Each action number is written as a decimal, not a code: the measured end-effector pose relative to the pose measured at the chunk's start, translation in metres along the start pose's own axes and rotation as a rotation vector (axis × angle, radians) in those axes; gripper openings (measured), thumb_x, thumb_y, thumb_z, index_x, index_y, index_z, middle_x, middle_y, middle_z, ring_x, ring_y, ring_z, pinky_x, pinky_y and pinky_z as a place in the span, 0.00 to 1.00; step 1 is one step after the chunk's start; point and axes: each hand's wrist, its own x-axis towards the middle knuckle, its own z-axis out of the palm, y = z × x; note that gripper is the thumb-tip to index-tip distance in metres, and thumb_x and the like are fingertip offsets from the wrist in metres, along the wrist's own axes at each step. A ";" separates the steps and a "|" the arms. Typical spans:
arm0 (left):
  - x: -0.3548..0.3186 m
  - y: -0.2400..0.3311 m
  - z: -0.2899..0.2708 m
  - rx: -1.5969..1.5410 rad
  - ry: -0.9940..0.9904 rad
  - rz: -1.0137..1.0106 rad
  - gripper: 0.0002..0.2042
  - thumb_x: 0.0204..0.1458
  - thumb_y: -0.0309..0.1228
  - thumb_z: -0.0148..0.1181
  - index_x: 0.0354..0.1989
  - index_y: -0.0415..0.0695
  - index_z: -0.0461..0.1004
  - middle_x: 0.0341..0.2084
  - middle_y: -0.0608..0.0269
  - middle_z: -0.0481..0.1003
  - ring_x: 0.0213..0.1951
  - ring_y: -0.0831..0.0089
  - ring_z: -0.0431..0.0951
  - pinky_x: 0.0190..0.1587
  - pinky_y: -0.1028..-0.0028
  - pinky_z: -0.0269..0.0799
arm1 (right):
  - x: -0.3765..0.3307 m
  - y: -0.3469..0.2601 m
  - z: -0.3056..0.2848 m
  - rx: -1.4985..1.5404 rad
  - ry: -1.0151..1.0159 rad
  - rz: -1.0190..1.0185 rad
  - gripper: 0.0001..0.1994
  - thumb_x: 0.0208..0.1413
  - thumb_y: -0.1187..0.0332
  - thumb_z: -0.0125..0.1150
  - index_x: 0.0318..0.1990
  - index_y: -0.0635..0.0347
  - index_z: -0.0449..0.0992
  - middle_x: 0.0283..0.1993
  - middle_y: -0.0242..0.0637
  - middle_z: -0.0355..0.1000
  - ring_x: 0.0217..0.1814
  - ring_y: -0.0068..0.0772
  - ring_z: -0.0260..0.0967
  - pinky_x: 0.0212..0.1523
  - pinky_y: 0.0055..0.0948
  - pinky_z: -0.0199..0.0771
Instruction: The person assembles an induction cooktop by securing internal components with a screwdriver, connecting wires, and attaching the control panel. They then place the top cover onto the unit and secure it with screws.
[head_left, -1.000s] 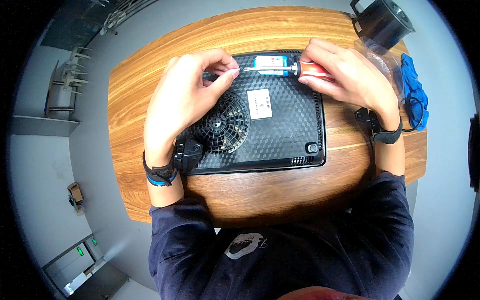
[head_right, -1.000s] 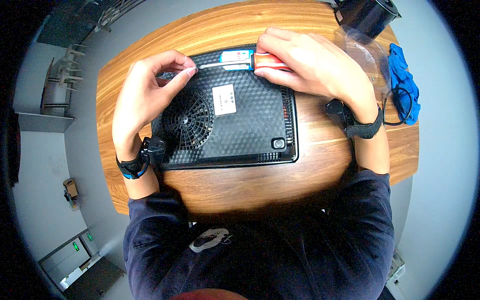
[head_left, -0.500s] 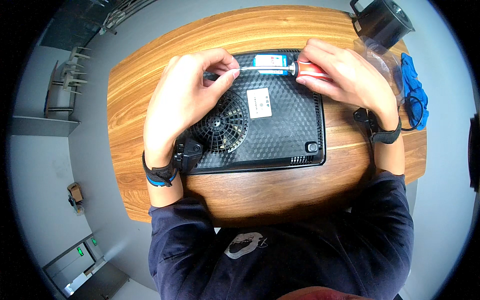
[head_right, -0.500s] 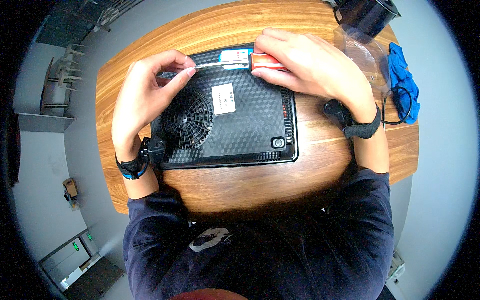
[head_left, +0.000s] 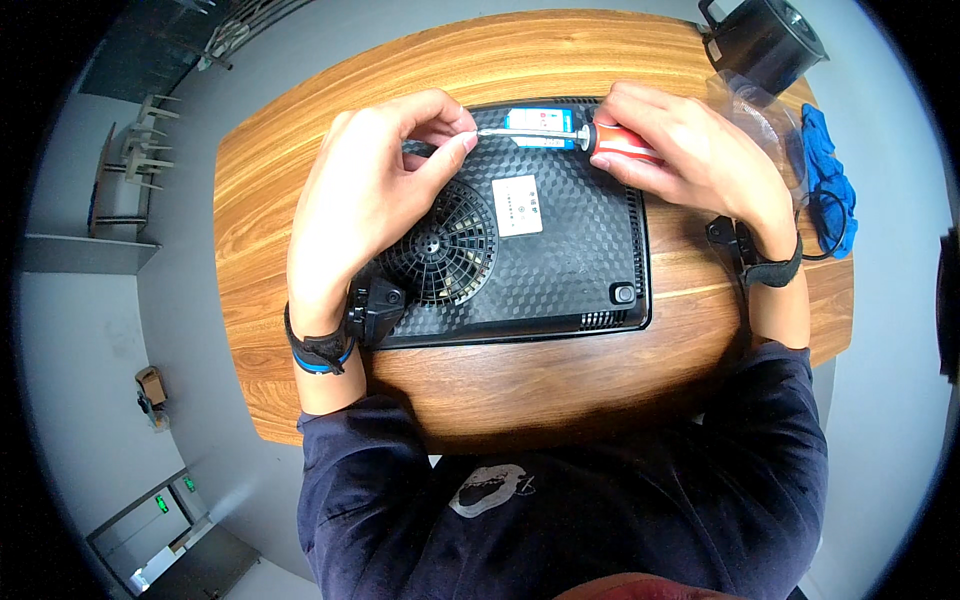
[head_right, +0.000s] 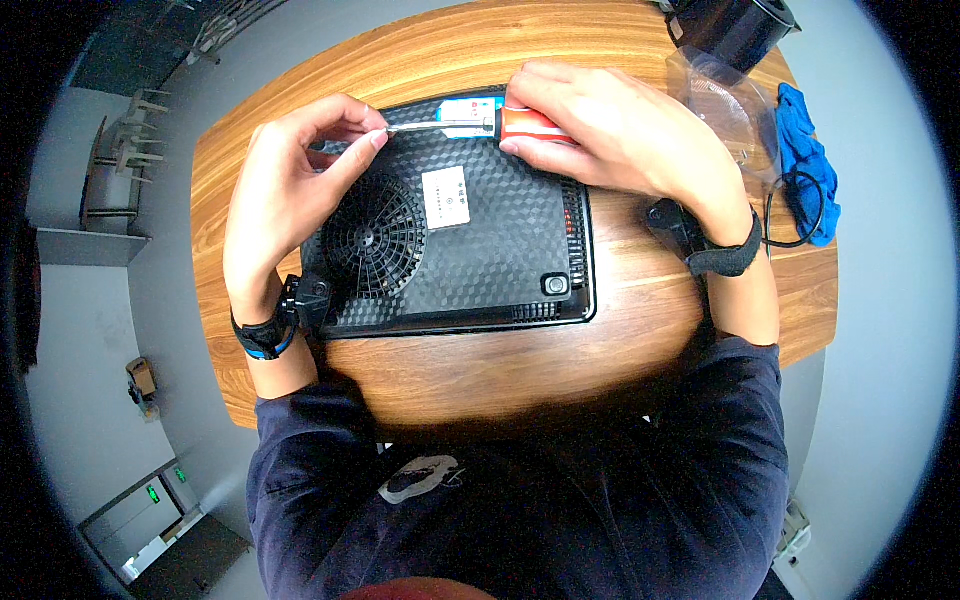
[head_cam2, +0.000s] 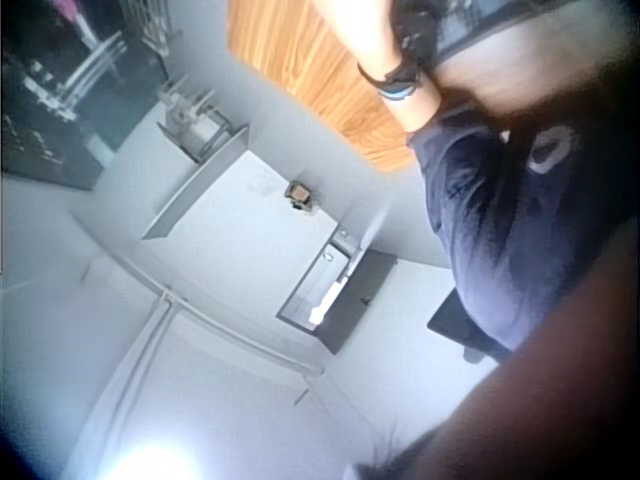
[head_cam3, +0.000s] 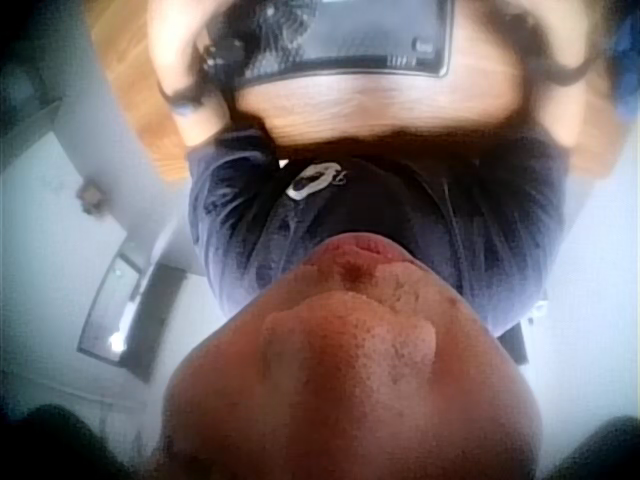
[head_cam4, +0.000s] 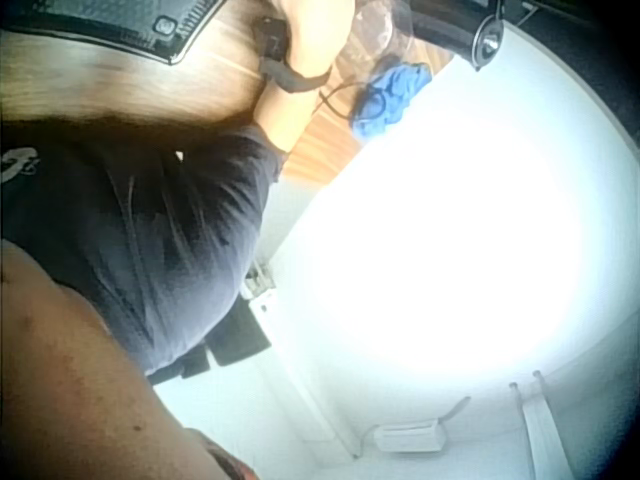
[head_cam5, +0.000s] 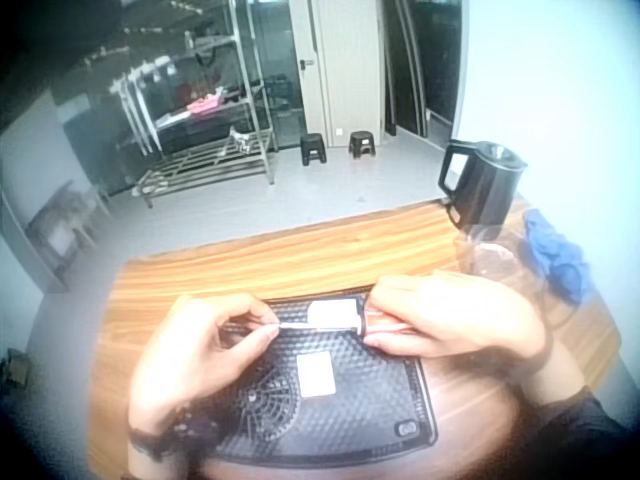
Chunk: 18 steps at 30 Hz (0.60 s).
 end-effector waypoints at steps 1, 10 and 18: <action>0.000 0.000 0.000 0.000 -0.001 -0.001 0.07 0.66 0.29 0.73 0.48 0.39 0.87 0.38 0.65 0.88 0.44 0.78 0.88 0.45 0.74 0.84 | 0.000 -0.001 0.000 0.015 0.008 -0.004 0.16 0.70 0.58 0.70 0.50 0.61 0.75 0.44 0.49 0.76 0.46 0.60 0.78 0.44 0.50 0.79; -0.002 0.001 0.001 0.033 0.024 0.056 0.07 0.65 0.28 0.74 0.47 0.40 0.87 0.37 0.63 0.89 0.42 0.77 0.89 0.45 0.74 0.84 | 0.000 -0.002 0.002 0.096 0.045 -0.038 0.14 0.68 0.61 0.68 0.49 0.61 0.73 0.45 0.49 0.76 0.48 0.62 0.78 0.47 0.52 0.79; -0.004 0.004 0.000 0.047 0.016 0.045 0.07 0.64 0.28 0.74 0.47 0.39 0.87 0.37 0.62 0.89 0.41 0.75 0.89 0.45 0.72 0.84 | 0.000 -0.002 -0.001 0.068 -0.012 -0.033 0.16 0.67 0.63 0.73 0.56 0.59 0.78 0.47 0.48 0.82 0.49 0.55 0.83 0.48 0.45 0.84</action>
